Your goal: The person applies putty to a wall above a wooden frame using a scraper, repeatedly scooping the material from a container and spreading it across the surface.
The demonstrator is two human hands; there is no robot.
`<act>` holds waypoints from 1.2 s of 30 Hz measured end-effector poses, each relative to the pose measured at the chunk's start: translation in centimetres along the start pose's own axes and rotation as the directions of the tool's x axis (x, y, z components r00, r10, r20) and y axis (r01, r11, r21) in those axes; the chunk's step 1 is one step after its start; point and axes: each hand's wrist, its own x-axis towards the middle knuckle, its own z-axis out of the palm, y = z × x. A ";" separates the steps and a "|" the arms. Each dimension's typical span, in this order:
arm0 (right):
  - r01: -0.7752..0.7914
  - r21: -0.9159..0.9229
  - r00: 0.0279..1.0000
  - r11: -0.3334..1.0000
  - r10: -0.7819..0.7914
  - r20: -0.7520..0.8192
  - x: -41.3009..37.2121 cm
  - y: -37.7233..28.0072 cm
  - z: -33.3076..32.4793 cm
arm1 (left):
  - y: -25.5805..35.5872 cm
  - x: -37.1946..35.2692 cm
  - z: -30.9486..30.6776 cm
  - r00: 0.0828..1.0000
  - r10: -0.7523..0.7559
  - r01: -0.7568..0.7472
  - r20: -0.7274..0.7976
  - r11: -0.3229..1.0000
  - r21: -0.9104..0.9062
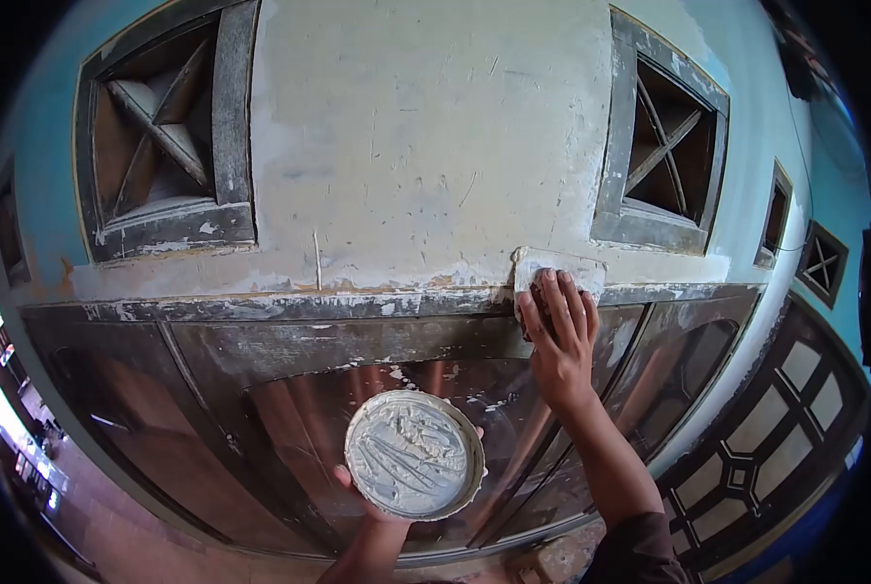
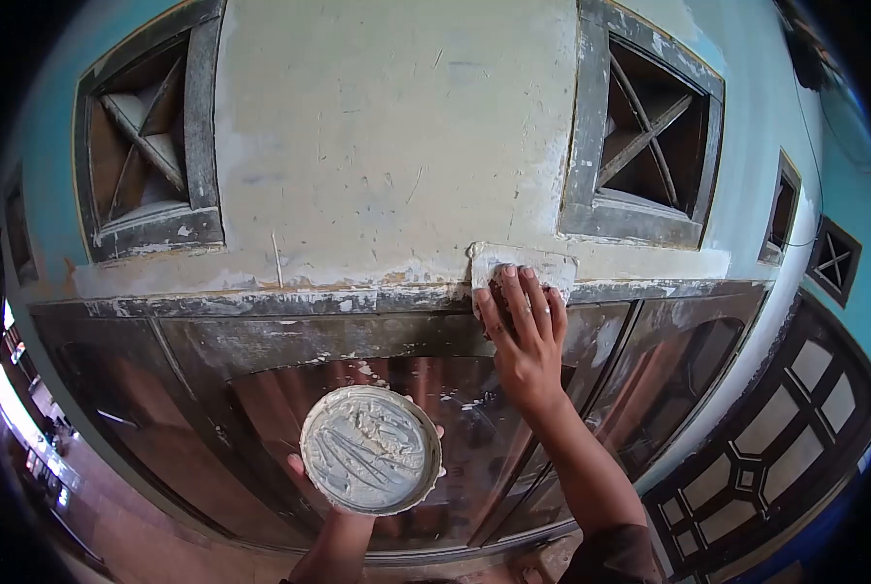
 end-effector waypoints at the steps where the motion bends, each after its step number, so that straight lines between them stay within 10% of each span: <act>1: -0.002 0.000 1.000 1.000 0.002 0.004 -0.1 -0.1 0.0 | 0.1 -0.1 -0.2 1.000 -0.002 0.002 -0.004 1.000 -0.001; 10: -0.010 -0.012 0.997 1.000 0.010 0.074 -1.5 -0.1 -1.1 | 0.8 -3.3 -4.1 0.973 -0.019 0.067 -0.232 0.978 0.199; 14: 0.019 0.041 0.996 0.999 -0.015 -0.091 -1.2 0.0 -1.2 | 1.3 -3.4 -4.2 0.981 -0.008 0.040 -0.194 0.986 0.159; 25: 0.029 0.070 0.995 0.997 -0.036 0.090 -2.1 -0.4 0.5 | 1.3 -1.0 0.7 0.995 -0.085 0.081 0.051 0.994 0.075; 36: 0.039 0.140 0.999 0.989 -0.041 0.012 -1.0 -1.1 1.8 | 1.4 -1.8 -0.5 0.998 -0.057 0.061 -0.032 0.990 0.125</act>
